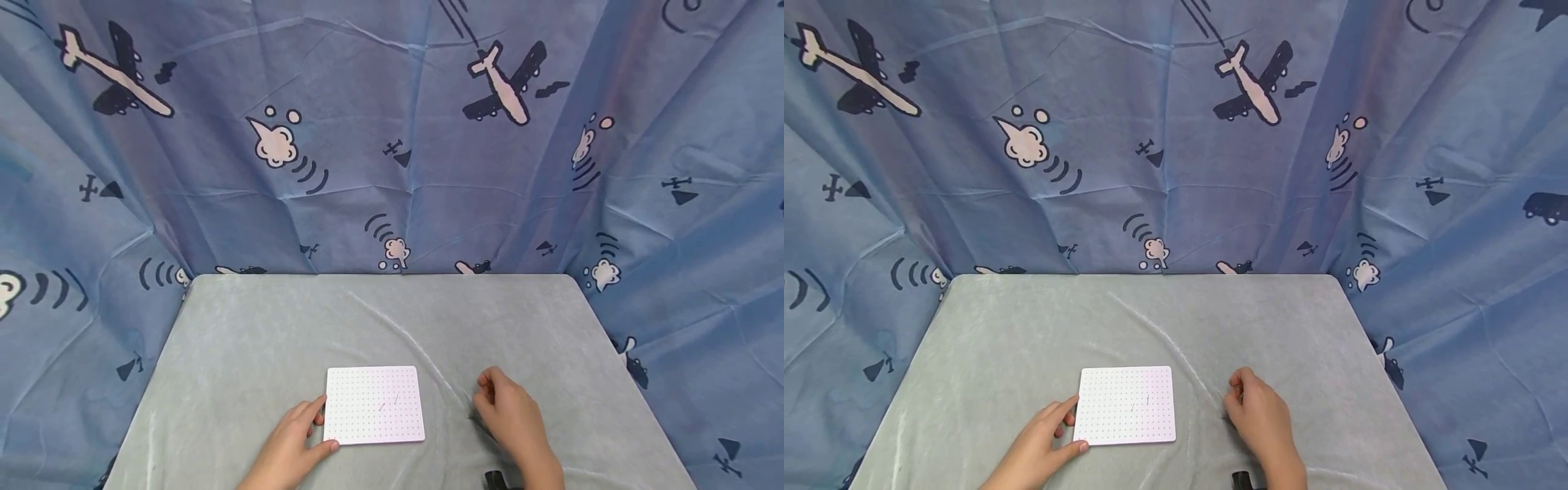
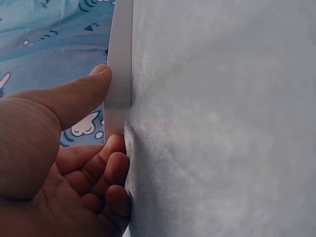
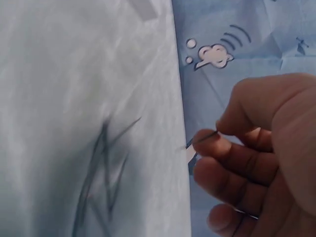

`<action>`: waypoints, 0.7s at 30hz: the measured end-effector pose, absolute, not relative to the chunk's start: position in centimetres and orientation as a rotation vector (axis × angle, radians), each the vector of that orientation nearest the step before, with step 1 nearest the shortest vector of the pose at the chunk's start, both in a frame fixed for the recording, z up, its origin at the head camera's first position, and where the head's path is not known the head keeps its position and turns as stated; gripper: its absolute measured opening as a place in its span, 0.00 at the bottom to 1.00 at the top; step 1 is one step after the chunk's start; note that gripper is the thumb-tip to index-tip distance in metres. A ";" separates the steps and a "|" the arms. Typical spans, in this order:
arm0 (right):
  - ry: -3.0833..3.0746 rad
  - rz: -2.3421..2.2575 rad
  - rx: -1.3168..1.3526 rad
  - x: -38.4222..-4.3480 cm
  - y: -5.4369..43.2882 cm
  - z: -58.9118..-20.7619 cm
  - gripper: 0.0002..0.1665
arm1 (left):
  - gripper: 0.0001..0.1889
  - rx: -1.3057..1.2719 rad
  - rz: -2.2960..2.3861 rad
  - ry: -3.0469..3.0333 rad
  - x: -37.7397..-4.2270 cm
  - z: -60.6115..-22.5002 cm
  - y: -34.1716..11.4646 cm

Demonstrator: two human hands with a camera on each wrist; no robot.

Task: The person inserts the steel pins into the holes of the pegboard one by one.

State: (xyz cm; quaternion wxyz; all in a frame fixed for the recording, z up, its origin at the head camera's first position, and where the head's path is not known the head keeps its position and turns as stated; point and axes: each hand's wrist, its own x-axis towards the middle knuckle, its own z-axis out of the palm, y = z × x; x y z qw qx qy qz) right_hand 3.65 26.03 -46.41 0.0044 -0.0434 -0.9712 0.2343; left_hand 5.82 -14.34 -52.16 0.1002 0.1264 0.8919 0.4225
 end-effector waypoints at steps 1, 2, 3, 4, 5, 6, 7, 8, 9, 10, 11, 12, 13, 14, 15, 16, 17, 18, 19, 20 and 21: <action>-3.024 0.756 -0.125 3.6 25.8 -46.3 0.08 | 0.42 0.374 1.246 2.637 5.8 -52.2 -14.4; -3.003 0.784 -0.114 3.7 25.6 -46.1 0.08 | 0.42 0.375 1.246 2.641 5.9 -52.2 -14.4; -2.979 0.811 -0.099 3.7 25.3 -45.9 0.09 | 0.42 0.376 1.245 2.645 5.9 -52.3 -14.4; -2.956 0.841 -0.087 3.7 25.0 -45.7 0.10 | 0.42 0.375 1.244 2.646 5.9 -52.3 -14.4; -2.922 0.865 -0.067 3.8 24.6 -45.5 0.11 | 0.42 0.379 1.247 2.652 5.9 -52.3 -14.4; -2.883 0.891 -0.041 3.9 24.3 -45.5 0.13 | 0.42 0.380 1.246 2.656 5.9 -52.4 -14.4; -2.843 0.916 -0.014 3.9 23.9 -45.4 0.14 | 0.42 0.377 1.248 2.657 6.0 -52.4 -14.4; -2.806 0.939 0.012 3.9 23.4 -45.3 0.16 | 0.42 0.375 1.250 2.656 6.0 -52.4 -14.4; -2.770 0.961 0.039 3.9 23.0 -45.3 0.17 | 0.42 0.372 1.250 2.655 6.0 -52.5 -14.4; -2.736 0.989 0.061 4.0 22.5 -45.4 0.17 | 0.42 0.370 1.251 2.655 6.0 -52.4 -14.4; -2.704 1.014 0.083 4.0 22.0 -45.5 0.17 | 0.42 0.369 1.253 2.655 6.0 -52.4 -14.4; -2.675 1.046 0.105 4.1 21.4 -45.7 0.17 | 0.42 0.366 1.252 2.655 6.0 -52.4 -14.4; -2.652 1.082 0.124 4.2 20.9 -45.9 0.17 | 0.42 0.366 1.255 2.657 6.0 -52.4 -14.5; -2.635 1.117 0.141 4.3 20.3 -46.1 0.16 | 0.42 0.368 1.258 2.659 6.0 -52.4 -14.5; -2.615 1.156 0.159 4.5 19.7 -46.3 0.14 | 0.42 0.369 1.260 2.662 6.0 -52.4 -14.5; -2.598 1.196 0.176 4.7 19.1 -46.6 0.12 | 0.42 0.370 1.263 2.664 6.0 -52.4 -14.5; -2.584 1.230 0.190 4.8 18.6 -46.9 0.11 | 0.42 0.371 1.263 2.663 5.9 -52.4 -14.6; -2.569 1.261 0.200 5.0 18.0 -47.2 0.11 | 0.42 0.373 1.263 2.661 5.9 -52.3 -14.6; -2.556 1.283 0.207 5.1 17.5 -47.5 0.11 | 0.41 0.375 1.262 2.657 5.9 -52.3 -14.6; -2.545 1.296 0.212 5.2 17.0 -47.8 0.12 | 0.42 0.376 1.260 2.650 5.9 -52.2 -14.6; -2.533 1.304 0.220 5.3 16.6 -48.1 0.14 | 0.42 0.377 1.255 2.645 5.9 -52.2 -14.6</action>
